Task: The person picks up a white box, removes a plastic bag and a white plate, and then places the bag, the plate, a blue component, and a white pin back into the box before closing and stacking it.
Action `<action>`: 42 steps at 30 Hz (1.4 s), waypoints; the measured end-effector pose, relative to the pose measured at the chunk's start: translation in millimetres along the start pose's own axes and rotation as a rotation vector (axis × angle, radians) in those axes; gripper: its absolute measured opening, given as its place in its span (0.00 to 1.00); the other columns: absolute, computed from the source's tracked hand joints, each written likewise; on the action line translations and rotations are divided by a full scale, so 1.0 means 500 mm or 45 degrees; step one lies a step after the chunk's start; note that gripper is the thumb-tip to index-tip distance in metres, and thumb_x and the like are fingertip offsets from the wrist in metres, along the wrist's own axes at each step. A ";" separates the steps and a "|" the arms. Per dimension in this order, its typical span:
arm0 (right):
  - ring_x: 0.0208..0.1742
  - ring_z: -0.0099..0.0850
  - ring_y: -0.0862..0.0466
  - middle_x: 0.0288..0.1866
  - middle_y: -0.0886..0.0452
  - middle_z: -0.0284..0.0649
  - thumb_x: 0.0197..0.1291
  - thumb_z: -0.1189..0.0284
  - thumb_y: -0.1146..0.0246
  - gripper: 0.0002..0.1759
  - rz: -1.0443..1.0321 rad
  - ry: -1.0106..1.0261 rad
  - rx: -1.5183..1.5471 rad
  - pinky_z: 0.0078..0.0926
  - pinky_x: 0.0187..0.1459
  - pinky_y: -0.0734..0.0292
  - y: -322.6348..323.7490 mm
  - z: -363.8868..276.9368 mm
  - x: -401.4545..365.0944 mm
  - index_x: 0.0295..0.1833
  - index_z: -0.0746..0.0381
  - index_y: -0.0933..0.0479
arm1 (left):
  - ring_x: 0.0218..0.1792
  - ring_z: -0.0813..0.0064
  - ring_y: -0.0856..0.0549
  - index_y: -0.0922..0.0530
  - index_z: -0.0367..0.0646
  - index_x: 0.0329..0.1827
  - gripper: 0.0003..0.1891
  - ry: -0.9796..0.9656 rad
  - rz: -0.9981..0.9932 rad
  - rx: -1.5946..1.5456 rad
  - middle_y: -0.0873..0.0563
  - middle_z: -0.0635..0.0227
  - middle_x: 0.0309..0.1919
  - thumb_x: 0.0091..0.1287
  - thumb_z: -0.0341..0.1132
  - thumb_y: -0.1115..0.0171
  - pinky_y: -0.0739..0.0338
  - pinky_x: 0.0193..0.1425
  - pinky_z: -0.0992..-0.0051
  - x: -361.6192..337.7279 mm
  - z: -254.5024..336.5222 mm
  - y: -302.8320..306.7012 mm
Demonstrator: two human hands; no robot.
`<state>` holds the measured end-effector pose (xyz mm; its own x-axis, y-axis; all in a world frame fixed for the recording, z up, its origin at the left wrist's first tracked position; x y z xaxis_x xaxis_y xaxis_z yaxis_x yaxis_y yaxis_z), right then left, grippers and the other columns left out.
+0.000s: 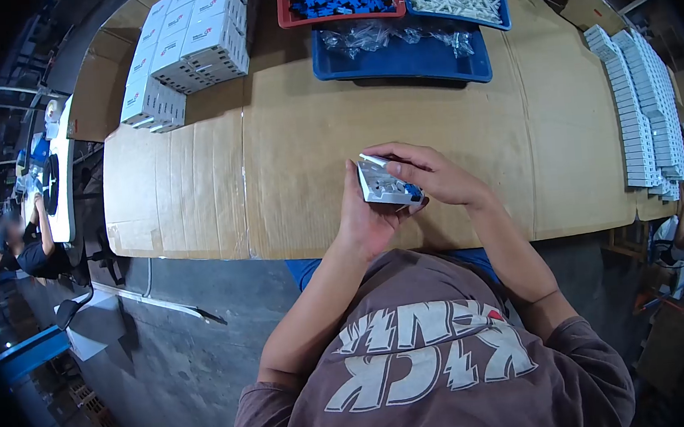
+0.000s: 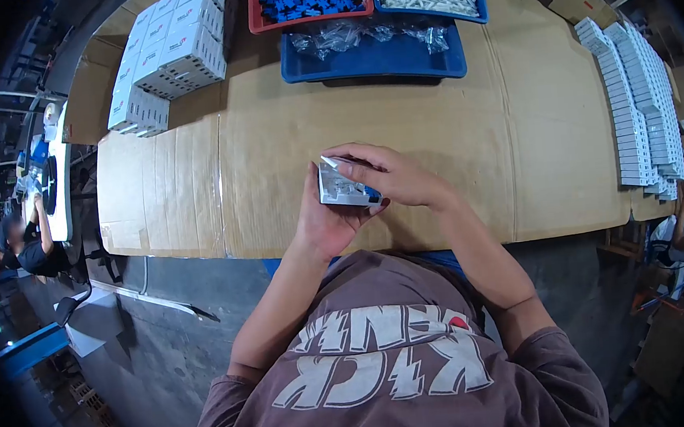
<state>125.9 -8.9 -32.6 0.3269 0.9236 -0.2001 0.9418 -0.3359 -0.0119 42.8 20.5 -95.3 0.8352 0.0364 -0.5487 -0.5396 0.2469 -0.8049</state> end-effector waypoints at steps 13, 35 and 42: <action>0.61 0.25 0.16 0.63 0.11 0.40 0.75 0.62 0.31 0.25 -0.058 -0.071 0.140 0.26 0.64 0.22 0.012 0.049 0.021 0.71 0.63 0.18 | 0.57 0.49 0.12 0.29 0.42 0.74 0.38 0.044 -0.001 -0.057 0.16 0.52 0.63 0.84 0.66 0.69 0.17 0.67 0.44 0.011 -0.011 0.007; 0.36 0.16 0.20 0.40 0.10 0.31 0.79 0.51 0.37 0.26 0.002 -0.115 -0.010 0.21 0.36 0.22 0.036 0.070 0.018 0.63 0.62 0.12 | 0.60 0.49 0.15 0.29 0.43 0.75 0.37 0.176 0.052 -0.098 0.18 0.52 0.64 0.84 0.67 0.64 0.20 0.71 0.40 0.027 -0.033 0.019; 0.36 0.14 0.24 0.40 0.11 0.29 0.79 0.50 0.38 0.27 -0.012 -0.170 -0.048 0.18 0.38 0.25 0.026 0.076 0.019 0.69 0.58 0.15 | 0.63 0.48 0.16 0.30 0.43 0.76 0.38 0.185 0.104 -0.071 0.19 0.51 0.66 0.83 0.67 0.65 0.19 0.71 0.42 0.030 -0.034 0.028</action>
Point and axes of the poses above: each hand's wrist, its own x-axis towards the middle knuckle, its own y-axis out of the back of the hand, z = x × y, the point moved 10 cm from there along x, towards the middle knuckle
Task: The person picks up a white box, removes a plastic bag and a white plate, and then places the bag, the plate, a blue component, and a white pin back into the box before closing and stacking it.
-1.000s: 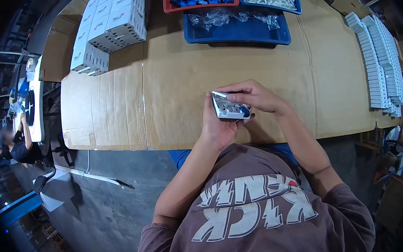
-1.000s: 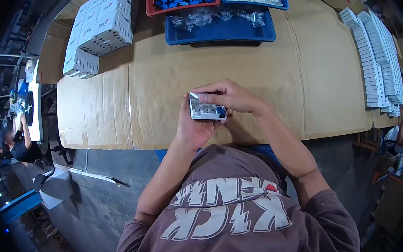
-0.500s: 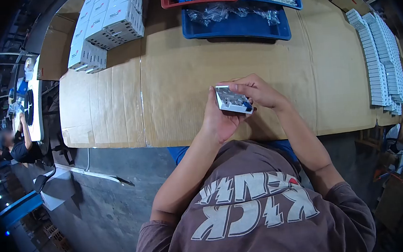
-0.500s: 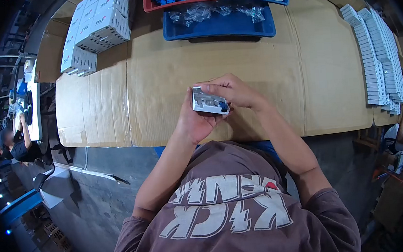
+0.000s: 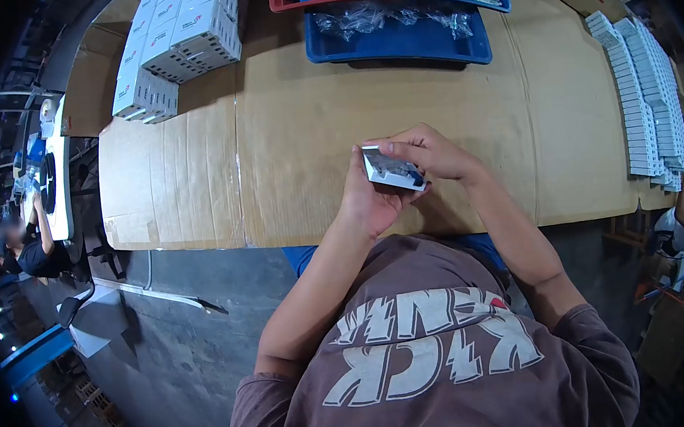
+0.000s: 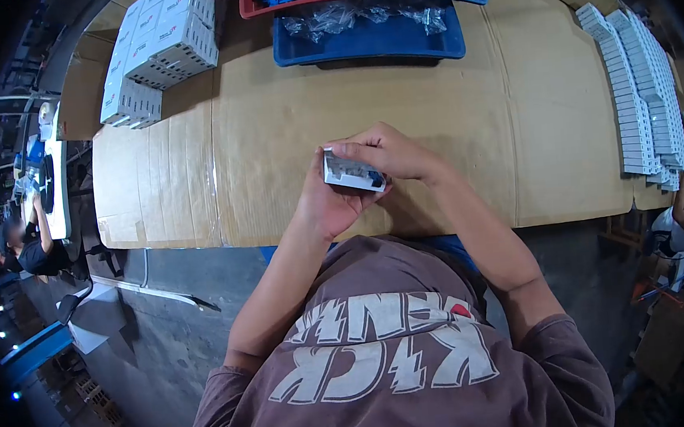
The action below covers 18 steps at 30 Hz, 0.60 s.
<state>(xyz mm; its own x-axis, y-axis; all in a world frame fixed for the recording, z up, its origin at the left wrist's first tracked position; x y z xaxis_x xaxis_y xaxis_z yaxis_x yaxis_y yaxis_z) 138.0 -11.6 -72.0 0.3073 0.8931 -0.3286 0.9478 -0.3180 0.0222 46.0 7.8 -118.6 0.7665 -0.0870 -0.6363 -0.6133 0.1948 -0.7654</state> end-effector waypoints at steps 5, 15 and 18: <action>0.45 0.18 0.19 0.50 0.08 0.32 0.80 0.53 0.38 0.26 -0.034 -0.014 -0.016 0.22 0.51 0.21 -0.005 0.019 0.005 0.70 0.60 0.16 | 0.65 0.49 0.17 0.31 0.43 0.76 0.38 -0.007 0.014 0.030 0.20 0.52 0.68 0.84 0.67 0.67 0.19 0.71 0.43 0.000 0.002 0.005; 0.79 0.33 0.26 0.80 0.24 0.43 0.77 0.53 0.37 0.34 -0.057 0.173 -0.039 0.32 0.79 0.36 -0.048 -0.033 -0.034 0.80 0.59 0.28 | 0.69 0.55 0.19 0.32 0.49 0.78 0.38 -0.245 0.168 0.190 0.20 0.57 0.69 0.84 0.68 0.72 0.20 0.70 0.46 -0.046 0.028 -0.004; 0.85 0.39 0.34 0.84 0.31 0.43 0.72 0.53 0.34 0.38 -0.066 0.371 -0.130 0.36 0.83 0.42 -0.059 -0.065 -0.054 0.82 0.58 0.30 | 0.68 0.57 0.18 0.32 0.50 0.79 0.38 -0.352 0.181 0.278 0.20 0.58 0.68 0.84 0.69 0.71 0.20 0.70 0.50 -0.067 0.039 -0.016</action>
Point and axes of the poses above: each hand's wrist, its own x-axis towards the middle knuckle, its own y-axis out of the back of the hand, z = x × y, the point moved 10 cm from there along x, towards the middle knuckle
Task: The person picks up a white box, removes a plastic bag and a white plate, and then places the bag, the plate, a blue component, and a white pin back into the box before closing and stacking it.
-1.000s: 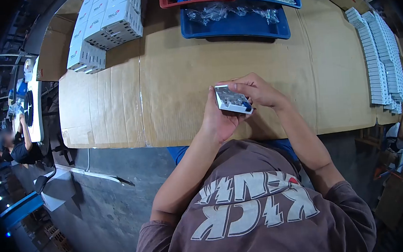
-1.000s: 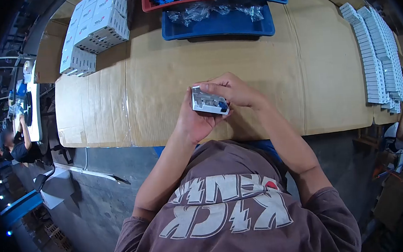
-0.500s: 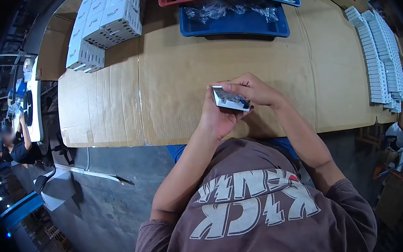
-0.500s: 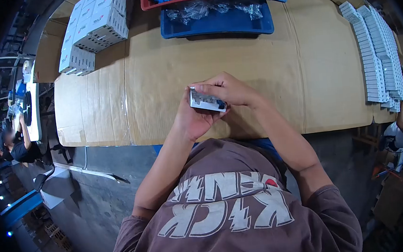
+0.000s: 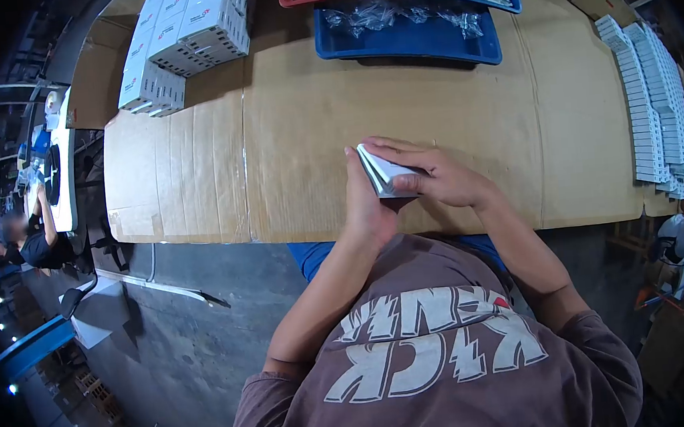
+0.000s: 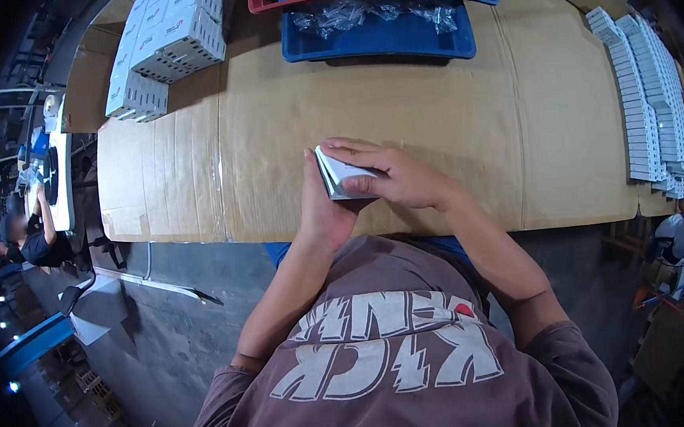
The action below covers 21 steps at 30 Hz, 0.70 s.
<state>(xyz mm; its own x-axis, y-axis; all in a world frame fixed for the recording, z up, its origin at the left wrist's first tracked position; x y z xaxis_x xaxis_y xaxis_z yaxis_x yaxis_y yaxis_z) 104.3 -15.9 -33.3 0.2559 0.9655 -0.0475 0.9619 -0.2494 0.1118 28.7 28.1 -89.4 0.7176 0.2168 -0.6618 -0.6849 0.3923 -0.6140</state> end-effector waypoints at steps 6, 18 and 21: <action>0.90 0.45 0.45 0.88 0.37 0.43 0.66 0.54 0.29 0.42 -0.024 0.107 -0.245 0.43 0.86 0.48 -0.002 -0.058 -0.027 0.83 0.56 0.31 | 0.66 0.63 0.15 0.32 0.45 0.78 0.41 -0.110 -0.006 0.075 0.18 0.58 0.66 0.83 0.70 0.69 0.19 0.68 0.61 -0.036 0.020 -0.038; 0.90 0.40 0.44 0.90 0.40 0.33 0.76 0.58 0.39 0.30 0.128 0.251 -0.456 0.56 0.87 0.60 0.015 -0.096 -0.049 0.81 0.46 0.28 | 0.73 0.60 0.21 0.38 0.36 0.82 0.45 -0.309 -0.223 0.224 0.25 0.52 0.74 0.83 0.70 0.70 0.24 0.76 0.61 -0.060 0.039 -0.094; 0.90 0.42 0.45 0.89 0.39 0.37 0.73 0.62 0.34 0.31 0.143 0.256 -0.431 0.54 0.87 0.57 0.018 -0.082 -0.053 0.81 0.47 0.26 | 0.73 0.61 0.21 0.38 0.36 0.82 0.43 -0.310 -0.242 0.225 0.25 0.53 0.74 0.84 0.68 0.70 0.23 0.75 0.62 -0.060 0.036 -0.094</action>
Point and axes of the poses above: each hand's wrist, its own x-axis towards the middle knuckle, its own y-axis out of the back of the hand, z = x × y, the point moved 10 cm from there along x, towards the middle knuckle
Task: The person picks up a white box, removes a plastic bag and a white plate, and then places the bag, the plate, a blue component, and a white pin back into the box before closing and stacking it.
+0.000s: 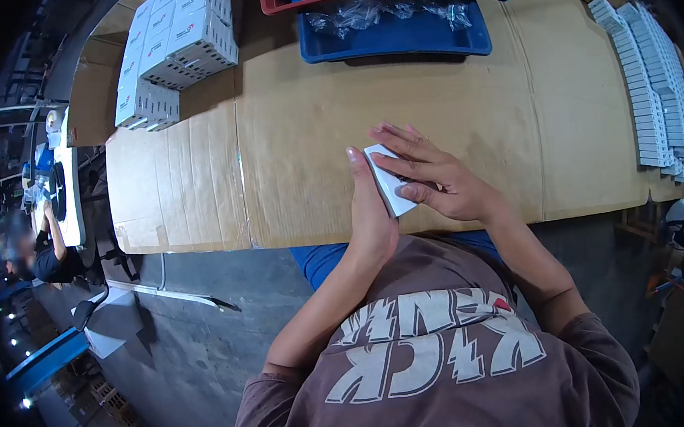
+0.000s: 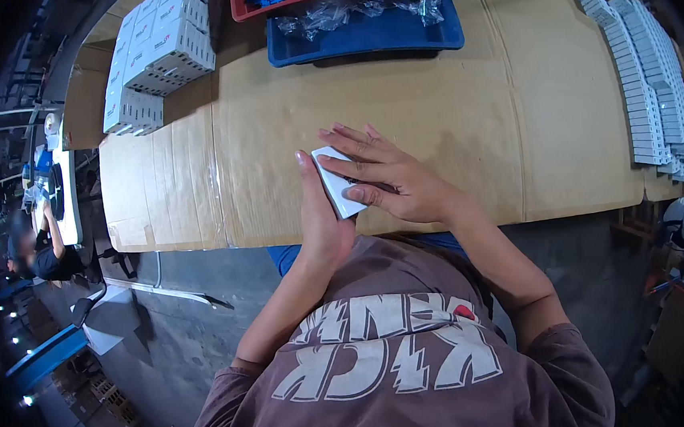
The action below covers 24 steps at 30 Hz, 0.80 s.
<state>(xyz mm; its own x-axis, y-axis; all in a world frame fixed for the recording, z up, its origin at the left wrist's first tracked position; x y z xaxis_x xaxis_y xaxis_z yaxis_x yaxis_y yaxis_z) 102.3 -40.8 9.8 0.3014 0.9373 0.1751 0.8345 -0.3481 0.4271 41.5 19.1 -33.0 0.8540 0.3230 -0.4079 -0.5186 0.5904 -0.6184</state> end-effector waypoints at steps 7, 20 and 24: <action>0.83 0.42 0.32 0.81 0.29 0.47 0.57 0.79 0.21 0.48 0.601 -0.082 0.456 0.44 0.81 0.38 0.078 0.024 -0.021 0.83 0.59 0.33 | 0.71 0.66 0.20 0.34 0.36 0.82 0.32 -0.244 -0.206 0.274 0.23 0.56 0.74 0.86 0.53 0.52 0.24 0.74 0.65 0.007 0.060 -0.029; 0.60 0.26 0.14 0.58 0.13 0.37 0.69 0.77 0.28 0.21 0.421 -0.356 0.972 0.29 0.60 0.15 0.070 0.072 -0.038 0.66 0.67 0.20 | 0.61 0.75 0.15 0.19 0.36 0.68 0.20 -0.548 -0.171 0.688 0.12 0.61 0.62 0.74 0.25 0.31 0.21 0.65 0.74 -0.035 0.111 -0.019; 0.57 0.25 0.14 0.56 0.13 0.37 0.69 0.76 0.28 0.18 0.446 -0.210 0.857 0.28 0.61 0.17 0.078 0.055 -0.032 0.62 0.68 0.19 | 0.59 0.78 0.14 0.19 0.34 0.68 0.20 -0.523 -0.156 0.790 0.11 0.63 0.57 0.74 0.26 0.30 0.20 0.62 0.76 -0.039 0.107 -0.002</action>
<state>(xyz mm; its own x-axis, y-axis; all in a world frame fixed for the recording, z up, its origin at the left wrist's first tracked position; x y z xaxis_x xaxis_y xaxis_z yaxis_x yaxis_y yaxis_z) 142.7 -68.8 -0.8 0.6201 0.7833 0.0439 0.7624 -0.5885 -0.2691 27.7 51.8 11.7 0.9137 0.4064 -0.0018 -0.4045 0.9089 -0.1016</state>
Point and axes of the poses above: each hand's wrist, its own x-axis towards the middle knuckle, its own y-axis out of the back of the hand, z = x × y, the point moved 10 cm from there along x, towards the middle knuckle
